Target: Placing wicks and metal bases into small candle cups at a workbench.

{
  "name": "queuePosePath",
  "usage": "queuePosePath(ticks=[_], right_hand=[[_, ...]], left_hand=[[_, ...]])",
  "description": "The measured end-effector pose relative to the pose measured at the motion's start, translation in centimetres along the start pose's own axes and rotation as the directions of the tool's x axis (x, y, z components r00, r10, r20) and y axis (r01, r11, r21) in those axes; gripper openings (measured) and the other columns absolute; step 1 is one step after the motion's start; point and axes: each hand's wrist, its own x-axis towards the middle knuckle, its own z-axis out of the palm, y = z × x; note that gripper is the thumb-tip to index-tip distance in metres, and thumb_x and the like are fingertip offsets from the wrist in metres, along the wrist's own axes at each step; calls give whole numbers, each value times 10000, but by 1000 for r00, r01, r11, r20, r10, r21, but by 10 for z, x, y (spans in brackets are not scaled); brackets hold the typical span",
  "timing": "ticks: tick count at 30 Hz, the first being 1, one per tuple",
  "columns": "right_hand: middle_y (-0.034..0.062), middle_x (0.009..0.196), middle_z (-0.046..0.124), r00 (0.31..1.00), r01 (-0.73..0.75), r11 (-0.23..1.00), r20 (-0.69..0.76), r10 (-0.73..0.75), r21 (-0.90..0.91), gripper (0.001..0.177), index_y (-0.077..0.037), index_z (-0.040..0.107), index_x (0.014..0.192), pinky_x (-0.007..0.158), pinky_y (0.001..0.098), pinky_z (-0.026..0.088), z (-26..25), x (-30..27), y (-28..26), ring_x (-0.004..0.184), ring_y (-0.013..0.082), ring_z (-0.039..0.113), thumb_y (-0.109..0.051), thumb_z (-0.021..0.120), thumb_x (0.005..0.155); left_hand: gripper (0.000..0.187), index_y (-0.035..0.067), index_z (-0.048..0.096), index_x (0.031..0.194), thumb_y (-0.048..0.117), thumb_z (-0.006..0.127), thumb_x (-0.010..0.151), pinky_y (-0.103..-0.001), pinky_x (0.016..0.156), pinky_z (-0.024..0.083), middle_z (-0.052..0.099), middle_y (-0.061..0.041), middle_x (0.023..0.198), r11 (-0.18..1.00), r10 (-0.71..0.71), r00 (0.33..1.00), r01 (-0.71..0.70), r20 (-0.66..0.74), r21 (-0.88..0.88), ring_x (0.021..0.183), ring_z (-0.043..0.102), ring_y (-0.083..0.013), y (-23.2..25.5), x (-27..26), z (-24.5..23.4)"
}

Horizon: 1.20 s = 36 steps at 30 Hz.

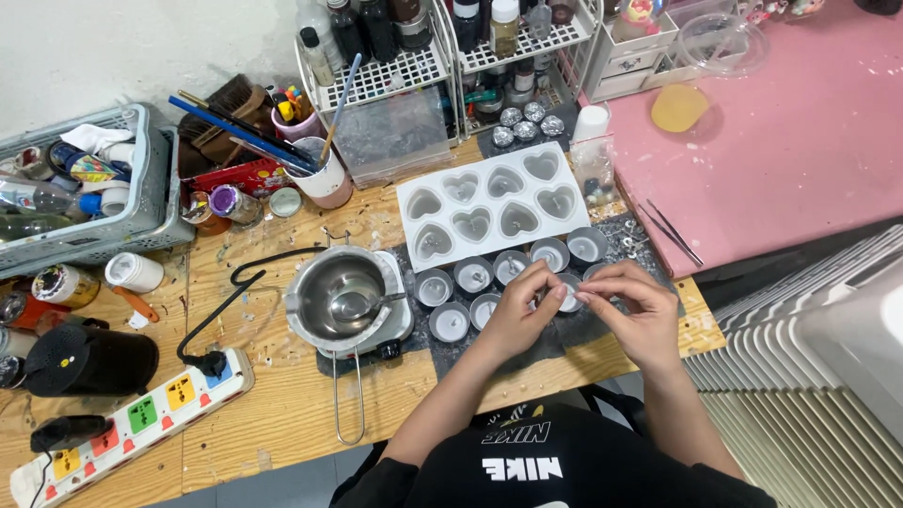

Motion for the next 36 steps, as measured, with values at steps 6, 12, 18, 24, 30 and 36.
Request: queuePosePath(ticks=[6,12,18,24,30,36], right_hand=[[77,969,733,995,-61,990,71,71,-130,153,-8,784,981,695,225,516,4,17,3,838,111,655,37,789,835],[67,965,738,986,-58,989,145,78,-139,114,-8,770,966,676,232,503,5,31,9,824,109,657,14,764,855],[67,940,728,971,-43,960,216,107,-278,117,-31,774,955,634,236,482,0,46,7,789,125,622,-12,771,839],[53,991,739,927,210,931,363,-93,-299,139,-50,762,998,858,320,529,-2,74,10,969,176,666,-40,746,860],[52,1008,697,973,194,717,226,-52,-669,98,-91,774,995,823,381,504,-8,145,43,957,252,597,-137,777,908],[40,1010,645,958,258,514,285,-27,-818,91,-136,789,943,816,410,531,6,194,124,1053,267,615,-201,791,879]], left_hand=[[216,21,619,954,224,625,1029,-281,667,455,543,-54,910,991,-69,992,80,-109,105,764,556,-151,1,-2,-6],[201,55,697,1111,239,644,1048,-274,682,470,576,-60,960,994,-98,991,101,-90,29,830,588,-163,2,-2,-14],[242,50,682,1093,279,686,1014,-256,664,485,577,-47,964,986,-150,978,159,-145,52,786,591,-135,10,1,-19],[244,68,708,1155,274,642,1043,-234,648,437,594,-18,967,980,-199,958,192,-207,-54,809,535,-95,-5,1,-19],[325,53,694,1164,278,470,1097,-218,638,410,587,55,910,827,-451,881,353,-142,-437,688,449,-41,-18,3,-23],[366,-26,678,1152,247,443,1089,-232,602,360,340,65,750,607,-516,854,308,-68,-733,647,360,-43,-36,1,-21]])
